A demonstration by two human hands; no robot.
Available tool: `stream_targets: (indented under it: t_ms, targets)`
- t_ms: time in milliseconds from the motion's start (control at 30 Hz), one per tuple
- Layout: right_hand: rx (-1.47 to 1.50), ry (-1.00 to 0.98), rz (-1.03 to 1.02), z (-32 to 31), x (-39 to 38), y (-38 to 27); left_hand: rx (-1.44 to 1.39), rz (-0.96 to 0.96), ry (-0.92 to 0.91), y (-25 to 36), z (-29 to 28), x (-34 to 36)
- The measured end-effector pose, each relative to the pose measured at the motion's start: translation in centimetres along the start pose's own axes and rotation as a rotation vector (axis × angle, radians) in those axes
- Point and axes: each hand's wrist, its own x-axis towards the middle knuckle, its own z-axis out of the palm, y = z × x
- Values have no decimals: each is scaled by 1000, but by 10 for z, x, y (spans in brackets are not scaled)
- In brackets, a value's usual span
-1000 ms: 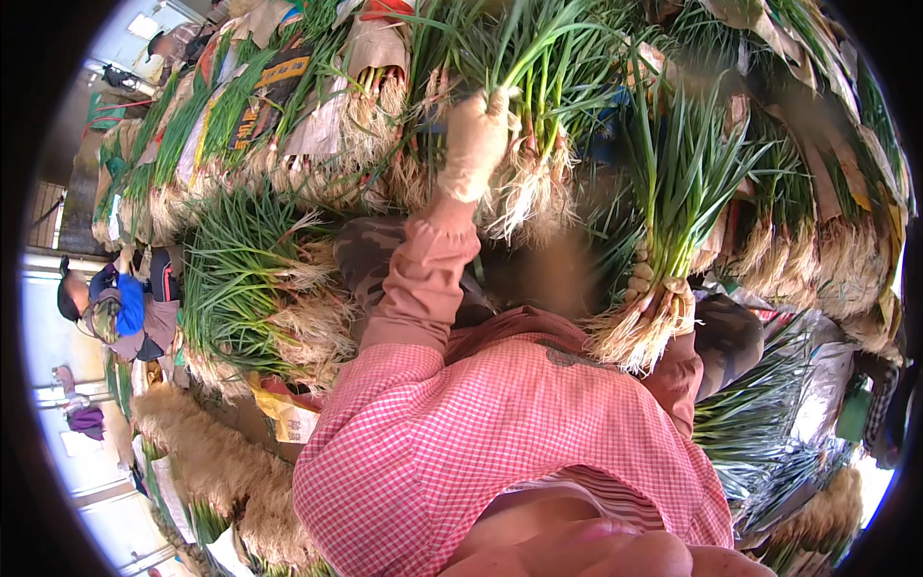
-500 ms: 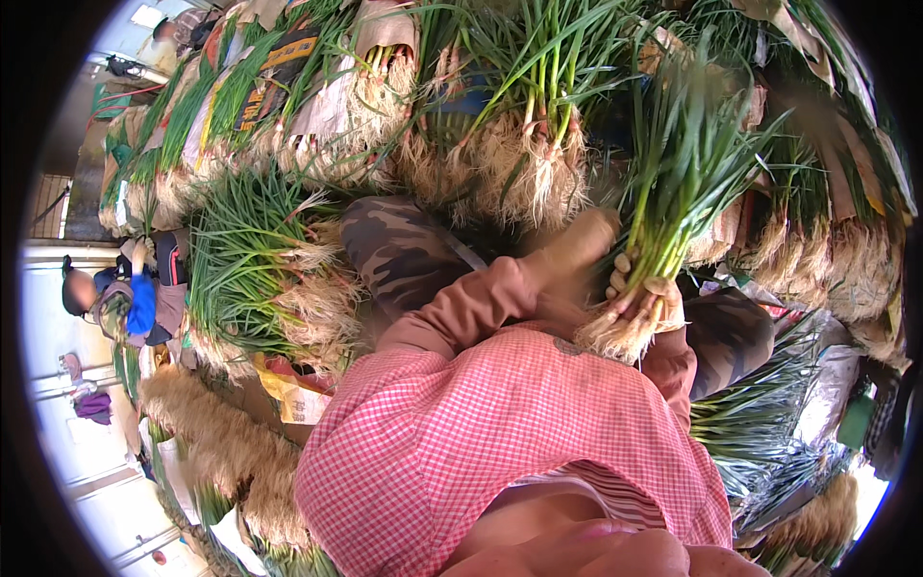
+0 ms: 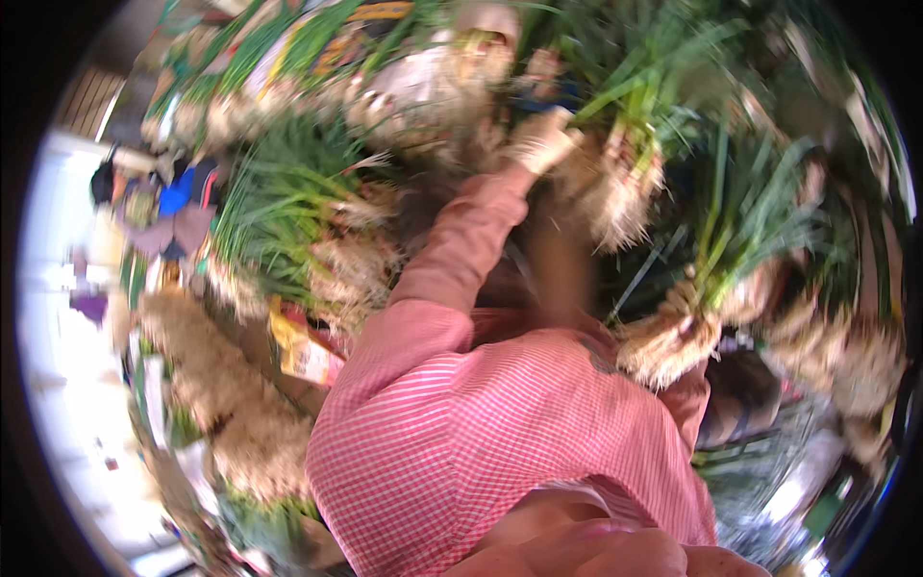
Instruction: The person sits on the floor and repeatedly cleans the roots of green onions by hand, removing soil and debris. They handle the onions one at a time, shaking and rubbing the root ends before placing them back into the pile.
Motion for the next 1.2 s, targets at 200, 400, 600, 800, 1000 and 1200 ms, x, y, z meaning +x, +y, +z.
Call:
stream_targets:
  t_ms: [200, 400, 600, 800, 1000, 1200]
  targets:
    - [-83, 140, 43, -2, -2, -15, -181, 179, 566, -10, -4, -30]
    - [-100, 157, 61, -6, 0, -17, -723, -216, 809, -72, -76, -106]
    - [-80, 135, 35, -2, 1, -16, -81, -887, 766, -210, -159, -189]
    - [-73, 116, 24, 11, 3, -9, 84, -102, 720, -104, -86, -116]
    - [-71, 162, 7, 28, 1, -7, -293, 313, 293, 71, 52, -26]
    - [-91, 171, 4, 40, -14, -10, -289, 91, -34, 91, 24, -4]
